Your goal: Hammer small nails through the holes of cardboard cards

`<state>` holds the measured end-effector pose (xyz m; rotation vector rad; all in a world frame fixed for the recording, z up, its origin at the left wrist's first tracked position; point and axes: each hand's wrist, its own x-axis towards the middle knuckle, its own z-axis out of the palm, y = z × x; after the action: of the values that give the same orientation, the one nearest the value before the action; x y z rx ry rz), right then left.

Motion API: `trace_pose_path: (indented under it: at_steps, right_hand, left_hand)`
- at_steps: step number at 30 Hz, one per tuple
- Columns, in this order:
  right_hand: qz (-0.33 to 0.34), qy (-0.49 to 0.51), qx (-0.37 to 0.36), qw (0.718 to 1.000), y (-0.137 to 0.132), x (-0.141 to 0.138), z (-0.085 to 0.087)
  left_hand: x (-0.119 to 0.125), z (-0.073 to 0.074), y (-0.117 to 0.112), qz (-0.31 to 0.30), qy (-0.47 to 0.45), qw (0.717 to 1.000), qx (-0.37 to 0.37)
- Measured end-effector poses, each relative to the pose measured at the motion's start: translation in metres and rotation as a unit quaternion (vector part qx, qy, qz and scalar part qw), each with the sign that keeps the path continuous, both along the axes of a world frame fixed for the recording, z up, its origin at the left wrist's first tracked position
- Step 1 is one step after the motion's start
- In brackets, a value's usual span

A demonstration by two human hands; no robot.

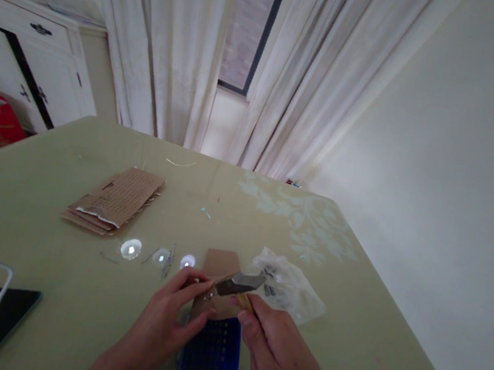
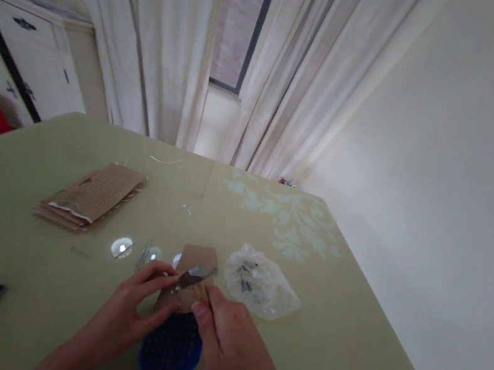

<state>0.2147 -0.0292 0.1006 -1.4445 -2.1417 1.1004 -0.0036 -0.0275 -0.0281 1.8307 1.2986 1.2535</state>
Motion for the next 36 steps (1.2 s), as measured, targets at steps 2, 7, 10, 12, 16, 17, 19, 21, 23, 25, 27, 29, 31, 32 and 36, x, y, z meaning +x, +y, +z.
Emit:
trace_pose_path:
  at_steps: [2,7,10,12,16,17,19,21,23,25,27,29,31,32,36]
  right_hand:
    - [0.007,0.012,-0.009,1.0,0.001,-0.001,-0.004]
    - [0.038,-0.02,-0.022,0.999,0.004,-0.005,-0.012]
    - [0.02,-0.004,-0.015,1.0,0.005,-0.006,-0.012]
    - [0.019,0.014,-0.019,1.0,0.005,-0.006,-0.013]
    - [0.035,0.021,-0.044,0.998,0.003,-0.005,-0.014]
    - [0.03,0.025,-0.052,0.998,0.003,-0.004,-0.014]
    - [0.002,0.051,-0.083,0.995,0.006,0.002,-0.016]
    - [-0.046,0.118,-0.125,0.984,0.015,0.011,-0.023]
    - [-0.102,0.231,-0.147,0.956,0.031,0.02,-0.035]
    - [-0.124,0.337,-0.166,0.919,0.053,0.029,-0.054]
    - [-0.133,0.422,-0.188,0.877,0.076,0.035,-0.074]
    - [-0.135,0.44,-0.193,0.867,0.092,0.038,-0.095]
    - [-0.133,0.448,-0.202,0.86,0.1,0.039,-0.112]
    - [-0.131,0.451,-0.209,0.858,0.101,0.039,-0.119]
    - [-0.125,0.456,-0.238,0.848,0.094,0.038,-0.135]
  left_hand:
    - [-0.001,0.0,0.0,0.001,0.002,1.0,-0.01]
    - [-0.002,0.0,0.002,-0.006,-0.002,1.0,-0.012]
    - [-0.002,0.001,0.001,-0.003,-0.009,1.0,-0.016]
    - [-0.002,0.003,0.001,-0.004,-0.015,1.0,-0.015]
    - [-0.004,0.001,0.002,-0.007,-0.019,1.0,-0.019]
    - [-0.004,0.0,0.002,-0.006,-0.02,1.0,-0.021]
    - [-0.003,-0.002,0.001,-0.002,-0.024,0.999,-0.024]
    - [-0.002,-0.003,0.0,0.004,-0.03,0.999,-0.025]
    - [-0.002,-0.002,-0.001,0.009,-0.038,0.999,-0.025]
    - [-0.006,0.0,0.002,0.03,-0.043,0.998,-0.02]
    - [-0.019,0.001,0.008,0.084,-0.028,0.996,-0.016]
    - [-0.042,-0.001,0.014,0.174,0.032,0.984,-0.037]
    - [-0.072,-0.005,0.018,0.291,0.148,0.942,-0.082]
    - [-0.087,-0.008,0.019,0.329,0.215,0.915,-0.088]
    - [-0.128,-0.022,0.015,0.378,0.343,0.853,-0.108]
